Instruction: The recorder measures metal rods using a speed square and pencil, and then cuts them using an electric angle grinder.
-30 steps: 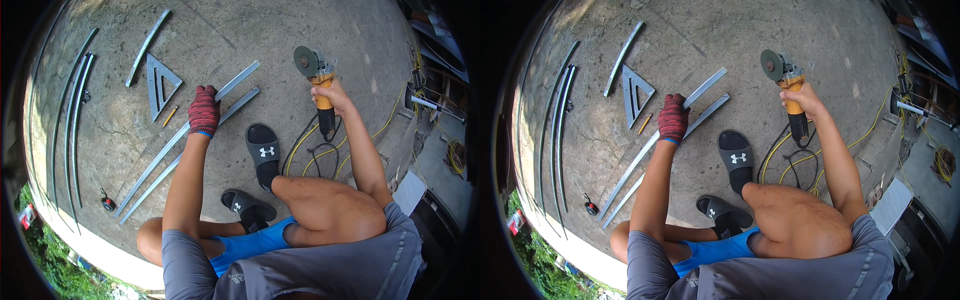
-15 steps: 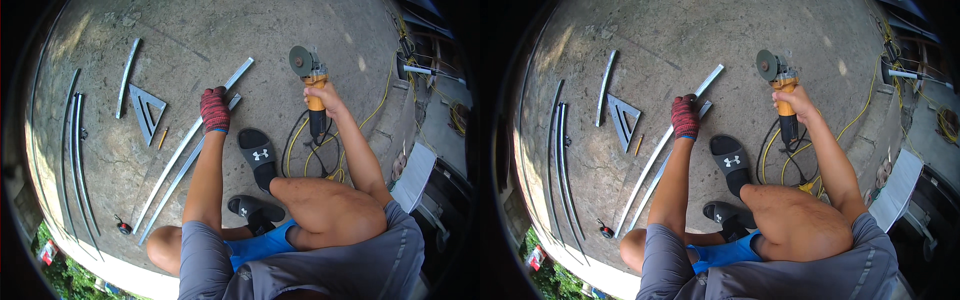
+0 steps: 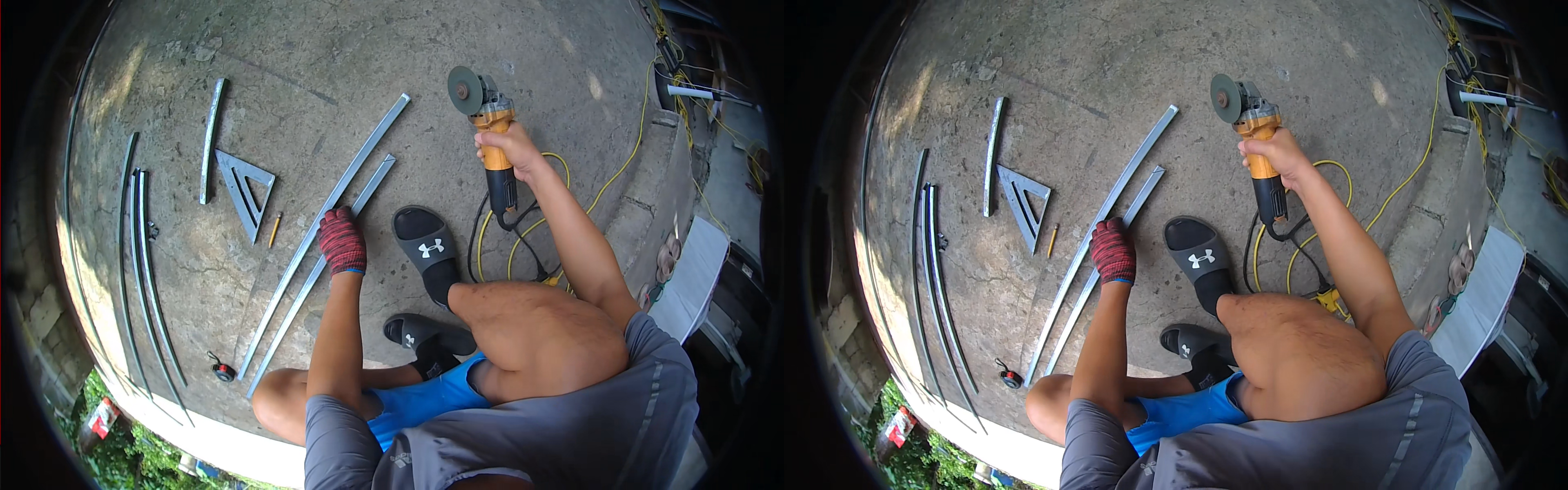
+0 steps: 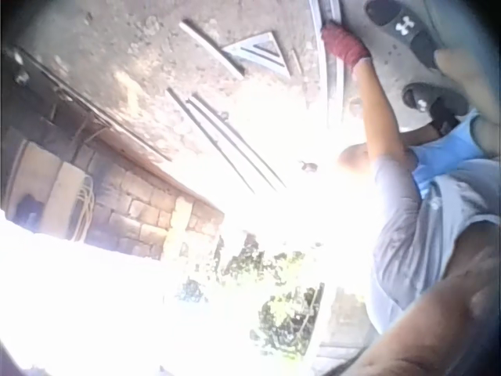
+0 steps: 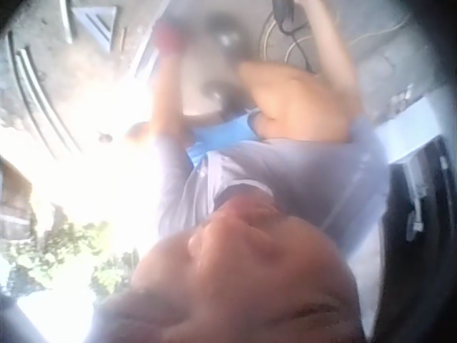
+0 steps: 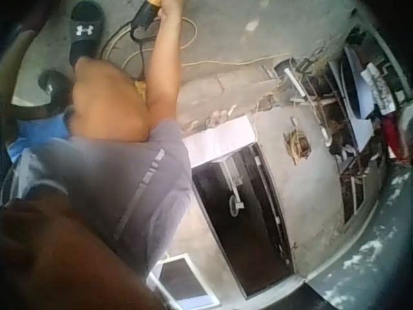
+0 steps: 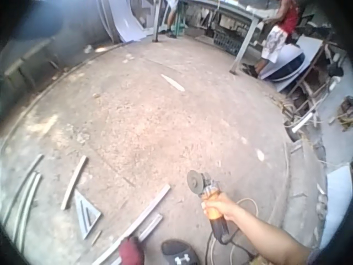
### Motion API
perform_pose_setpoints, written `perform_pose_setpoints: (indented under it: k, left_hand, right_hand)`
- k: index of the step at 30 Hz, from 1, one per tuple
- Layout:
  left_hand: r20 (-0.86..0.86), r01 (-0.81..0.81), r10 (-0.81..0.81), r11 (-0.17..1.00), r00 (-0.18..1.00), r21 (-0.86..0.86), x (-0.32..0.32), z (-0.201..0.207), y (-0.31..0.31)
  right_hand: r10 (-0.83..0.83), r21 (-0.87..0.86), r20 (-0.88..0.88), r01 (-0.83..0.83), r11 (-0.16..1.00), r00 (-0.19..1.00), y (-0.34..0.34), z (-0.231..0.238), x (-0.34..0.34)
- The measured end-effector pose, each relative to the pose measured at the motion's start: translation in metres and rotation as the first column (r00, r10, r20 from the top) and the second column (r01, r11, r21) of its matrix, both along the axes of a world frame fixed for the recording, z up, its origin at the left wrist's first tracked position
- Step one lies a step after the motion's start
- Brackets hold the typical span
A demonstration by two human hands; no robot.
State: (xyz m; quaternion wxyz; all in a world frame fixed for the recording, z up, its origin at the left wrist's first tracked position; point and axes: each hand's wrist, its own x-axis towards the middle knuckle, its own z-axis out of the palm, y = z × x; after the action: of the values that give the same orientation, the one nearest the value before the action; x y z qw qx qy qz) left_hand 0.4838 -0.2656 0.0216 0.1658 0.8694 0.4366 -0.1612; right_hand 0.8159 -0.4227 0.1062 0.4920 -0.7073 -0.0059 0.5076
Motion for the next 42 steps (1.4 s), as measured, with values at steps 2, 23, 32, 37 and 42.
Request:
perform_pose_setpoints:
  k: [2,23,32,37,42]
  left_hand:
    - [0.029,0.028,-0.029,0.999,0.999,0.038,0.001,-0.004,-0.001]
    - [0.332,0.011,-0.011,1.000,0.943,0.003,0.071,-0.007,0.002]
    - [0.243,-0.027,0.042,0.997,0.969,-0.066,0.072,-0.011,-0.007]
    - [0.268,0.041,-0.058,0.997,0.962,0.070,0.077,-0.002,-0.013]
    - [0.276,-0.006,0.028,0.997,0.961,-0.080,0.081,0.002,-0.005]
  right_hand:
    - [0.012,0.006,0.019,-0.012,1.000,1.000,0.004,0.004,-0.001]
    - [-0.068,0.014,0.063,0.067,0.998,0.996,-0.026,0.031,0.005]
    - [-0.105,0.058,0.064,0.101,0.993,0.992,-0.033,0.038,0.000]
    - [-0.081,0.007,0.071,0.081,0.997,0.994,-0.038,0.033,-0.001]
    - [-0.102,0.053,0.016,0.101,0.994,0.995,-0.036,0.027,0.002]
